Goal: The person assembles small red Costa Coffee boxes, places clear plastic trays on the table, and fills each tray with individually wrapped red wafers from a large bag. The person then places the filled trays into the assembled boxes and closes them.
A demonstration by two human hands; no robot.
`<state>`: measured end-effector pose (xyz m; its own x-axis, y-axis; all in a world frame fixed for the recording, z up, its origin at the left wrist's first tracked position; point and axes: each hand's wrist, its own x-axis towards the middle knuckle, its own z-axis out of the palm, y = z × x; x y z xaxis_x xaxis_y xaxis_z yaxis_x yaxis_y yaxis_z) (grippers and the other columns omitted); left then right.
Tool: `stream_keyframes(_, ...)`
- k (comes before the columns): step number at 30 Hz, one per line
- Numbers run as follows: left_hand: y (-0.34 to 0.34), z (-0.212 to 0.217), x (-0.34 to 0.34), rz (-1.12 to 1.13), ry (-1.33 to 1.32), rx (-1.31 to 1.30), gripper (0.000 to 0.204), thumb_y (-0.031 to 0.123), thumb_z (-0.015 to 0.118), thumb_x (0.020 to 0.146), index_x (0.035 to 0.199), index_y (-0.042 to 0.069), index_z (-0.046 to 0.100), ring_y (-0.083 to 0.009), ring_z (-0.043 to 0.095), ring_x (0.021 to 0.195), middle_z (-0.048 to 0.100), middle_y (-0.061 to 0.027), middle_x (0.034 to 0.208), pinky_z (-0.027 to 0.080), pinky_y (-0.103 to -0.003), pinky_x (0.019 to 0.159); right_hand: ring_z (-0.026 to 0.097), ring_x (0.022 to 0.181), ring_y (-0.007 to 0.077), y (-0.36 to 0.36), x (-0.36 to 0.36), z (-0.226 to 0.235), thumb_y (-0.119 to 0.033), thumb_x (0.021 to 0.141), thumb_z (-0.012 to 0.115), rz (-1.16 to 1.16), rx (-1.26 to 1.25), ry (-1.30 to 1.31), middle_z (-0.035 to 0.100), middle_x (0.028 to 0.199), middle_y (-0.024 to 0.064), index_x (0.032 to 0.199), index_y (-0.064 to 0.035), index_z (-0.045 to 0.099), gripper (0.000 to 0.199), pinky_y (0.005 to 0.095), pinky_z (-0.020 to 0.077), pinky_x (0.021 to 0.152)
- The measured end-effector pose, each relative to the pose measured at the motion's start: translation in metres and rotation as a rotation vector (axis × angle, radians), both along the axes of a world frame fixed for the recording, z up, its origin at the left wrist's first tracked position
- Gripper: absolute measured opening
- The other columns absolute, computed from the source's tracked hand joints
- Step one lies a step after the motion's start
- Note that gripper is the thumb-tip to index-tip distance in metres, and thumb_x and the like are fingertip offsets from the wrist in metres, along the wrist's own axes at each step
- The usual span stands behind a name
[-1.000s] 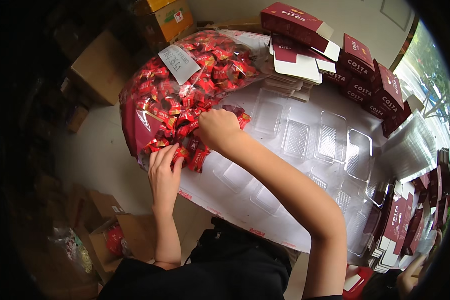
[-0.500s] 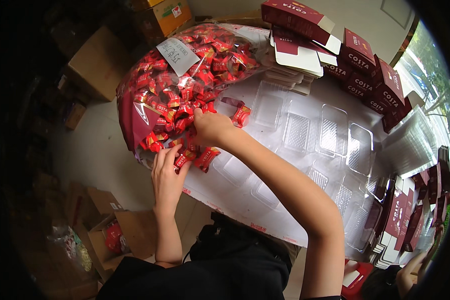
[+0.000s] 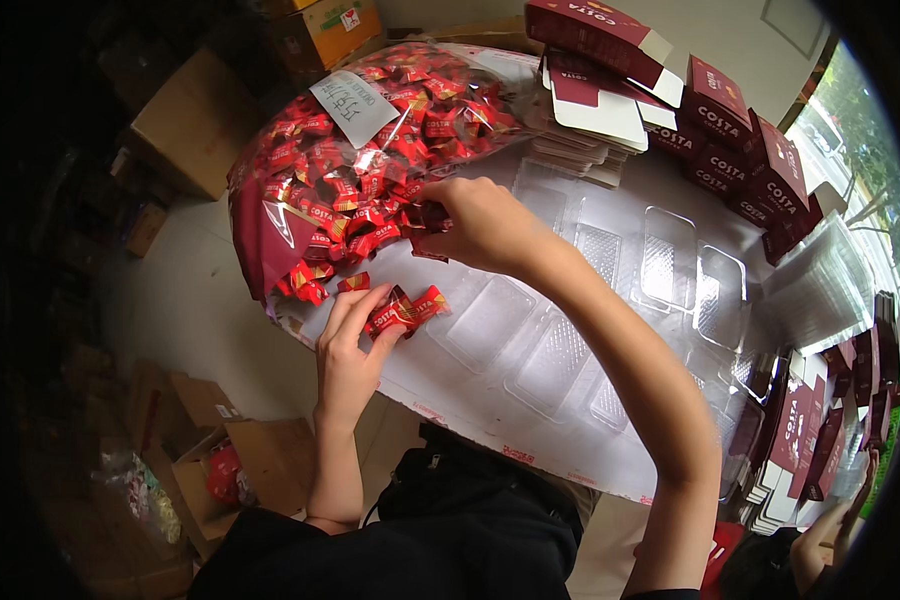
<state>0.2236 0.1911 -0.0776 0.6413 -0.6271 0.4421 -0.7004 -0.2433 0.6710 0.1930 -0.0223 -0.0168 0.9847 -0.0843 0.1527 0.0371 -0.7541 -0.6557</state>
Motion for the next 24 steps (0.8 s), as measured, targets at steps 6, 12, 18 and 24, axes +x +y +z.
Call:
stream_keyframes(6, -0.017, -0.009, 0.011, -0.139, -0.072, 0.154, 0.032, 0.005, 0.066, 0.075, 0.106, 0.003, 0.057, -0.03, 0.055, 0.092, 0.055, -0.0112, 0.102, 0.045, -0.04, 0.078, 0.062, 0.068, 0.0222, 0.001, -0.067, 0.053, -0.014, 0.073, 0.068, -0.072, -0.159, 0.121, 0.064, 0.076, 0.0101, 0.092, -0.0009, 0.058, 0.025, 0.0308, 0.049, 0.064)
stream_keyframes(12, -0.025, -0.016, -0.003, -0.137, -0.159, 0.294, 0.035, 0.004, 0.062, 0.078, 0.111, 0.004, 0.051, -0.0311, 0.05, 0.101, 0.054, -0.0122, 0.108, 0.042, -0.04, 0.086, 0.061, 0.066, 0.0326, 0.02, -0.083, 0.0, -0.008, 0.074, 0.058, -0.018, -0.475, 0.183, 0.059, 0.078, 0.0136, 0.092, 0.0001, 0.05, 0.021, 0.0403, 0.0496, 0.056)
stream_keyframes(18, -0.003, -0.008, -0.008, -0.094, -0.035, 0.2, 0.039, 0.003, 0.057, 0.081, 0.119, 0.003, 0.048, -0.0338, 0.049, 0.102, 0.053, -0.0146, 0.11, 0.04, -0.041, 0.087, 0.061, 0.075, 0.0347, 0.036, -0.094, -0.024, -0.019, 0.083, 0.059, 0.108, -0.155, 0.143, 0.059, 0.085, 0.0152, 0.095, -0.0013, 0.045, 0.026, 0.0423, 0.0494, 0.064)
stream_keyframes(24, 0.002, 0.003, -0.016, -0.161, -0.111, -0.022, 0.046, 0.016, 0.055, 0.089, 0.13, 0.0, 0.04, -0.0292, 0.052, 0.091, 0.052, -0.0158, 0.102, 0.041, -0.038, 0.082, 0.061, 0.078, 0.0273, 0.044, -0.113, -0.034, -0.025, 0.078, 0.065, 0.091, -0.36, -0.018, 0.058, 0.085, 0.013, 0.09, -0.0024, 0.047, 0.031, 0.0368, 0.0465, 0.072)
